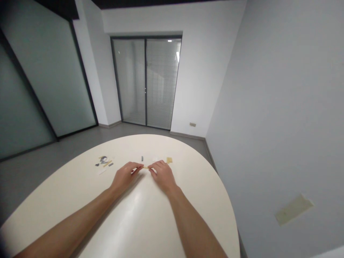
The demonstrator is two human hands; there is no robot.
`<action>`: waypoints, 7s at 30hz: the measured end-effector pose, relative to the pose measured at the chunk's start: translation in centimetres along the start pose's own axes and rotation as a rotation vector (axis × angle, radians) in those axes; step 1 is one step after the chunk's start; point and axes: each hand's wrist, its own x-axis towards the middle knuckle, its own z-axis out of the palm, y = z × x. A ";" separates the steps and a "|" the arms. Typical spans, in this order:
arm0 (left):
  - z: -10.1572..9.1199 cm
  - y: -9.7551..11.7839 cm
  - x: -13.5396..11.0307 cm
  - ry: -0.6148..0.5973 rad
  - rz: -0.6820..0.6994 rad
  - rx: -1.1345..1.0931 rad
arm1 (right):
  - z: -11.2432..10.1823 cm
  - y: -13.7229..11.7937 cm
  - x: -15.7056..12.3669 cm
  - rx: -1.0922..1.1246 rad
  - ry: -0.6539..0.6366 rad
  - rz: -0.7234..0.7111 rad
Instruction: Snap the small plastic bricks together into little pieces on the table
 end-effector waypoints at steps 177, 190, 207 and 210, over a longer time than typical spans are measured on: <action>-0.9 1.3 0.0 -0.093 -0.110 0.062 | 1.2 -0.9 0.0 0.569 -0.110 0.346; -0.7 1.2 0.2 -0.085 -0.147 0.077 | 1.2 -0.9 -0.1 0.484 -0.092 0.345; -0.7 1.2 0.3 -0.098 -0.161 0.087 | 1.4 -0.2 -0.2 0.285 -0.049 0.352; -0.7 1.1 0.2 -0.094 -0.155 0.076 | 1.4 -0.1 -0.2 0.273 -0.039 0.365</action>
